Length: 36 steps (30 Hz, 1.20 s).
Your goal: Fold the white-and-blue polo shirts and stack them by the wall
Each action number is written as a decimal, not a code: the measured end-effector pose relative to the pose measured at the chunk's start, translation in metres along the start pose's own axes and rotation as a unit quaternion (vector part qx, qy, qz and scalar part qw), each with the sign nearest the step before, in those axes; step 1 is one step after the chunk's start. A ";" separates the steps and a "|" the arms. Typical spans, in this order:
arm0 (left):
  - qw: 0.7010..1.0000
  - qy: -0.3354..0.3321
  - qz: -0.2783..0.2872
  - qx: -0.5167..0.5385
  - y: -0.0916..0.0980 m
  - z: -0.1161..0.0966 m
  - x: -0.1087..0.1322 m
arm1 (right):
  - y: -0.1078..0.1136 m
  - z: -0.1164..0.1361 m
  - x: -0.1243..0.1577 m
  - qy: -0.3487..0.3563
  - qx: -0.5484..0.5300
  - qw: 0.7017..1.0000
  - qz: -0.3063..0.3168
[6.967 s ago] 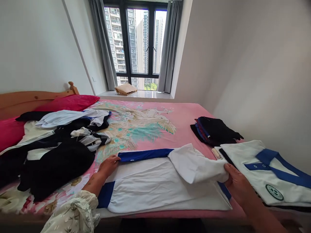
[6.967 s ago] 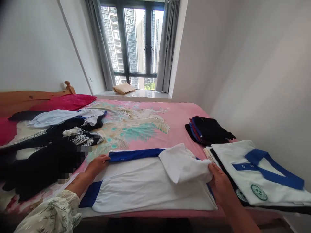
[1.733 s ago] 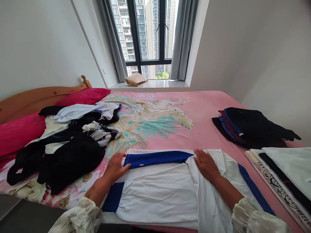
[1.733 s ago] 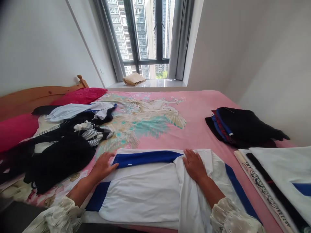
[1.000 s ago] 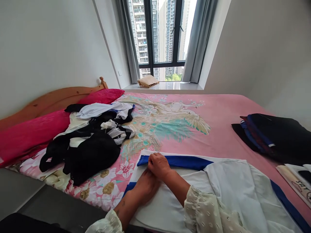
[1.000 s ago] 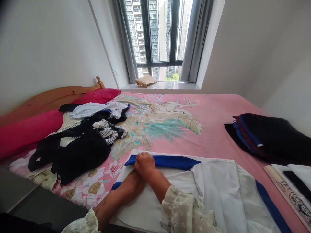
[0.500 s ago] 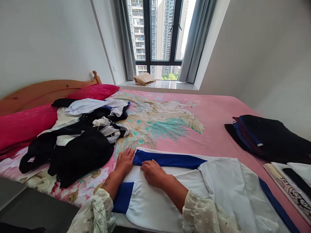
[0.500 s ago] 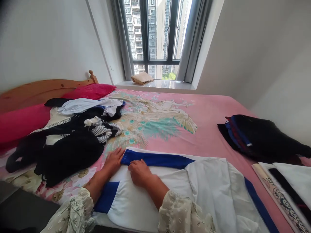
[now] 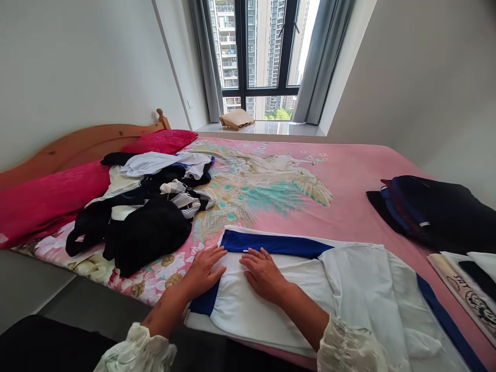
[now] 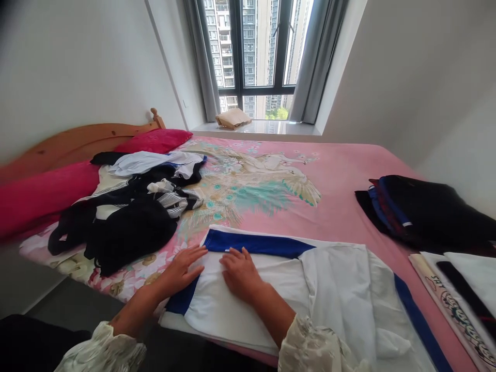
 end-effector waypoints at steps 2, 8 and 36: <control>1.000 -0.005 0.010 -0.024 0.006 -0.004 0.021 | -0.002 0.008 0.006 0.003 0.012 1.000 0.001; 0.992 0.112 0.058 -0.015 0.016 -0.012 0.040 | -0.009 0.022 -0.008 -0.087 0.060 0.993 0.046; 0.989 -0.047 -0.049 -0.133 -0.042 -0.059 0.055 | -0.026 0.026 0.061 -0.102 -0.008 0.992 -0.080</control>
Point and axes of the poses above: each hand's wrist, its own x-axis away from the middle knuckle, its own y-axis out of the back of the hand, z = x × y, the point moved 2 cm from there along -x, towards the middle knuckle, and after that the axes turned 6 degrees about -x, right-handed, at the moved point
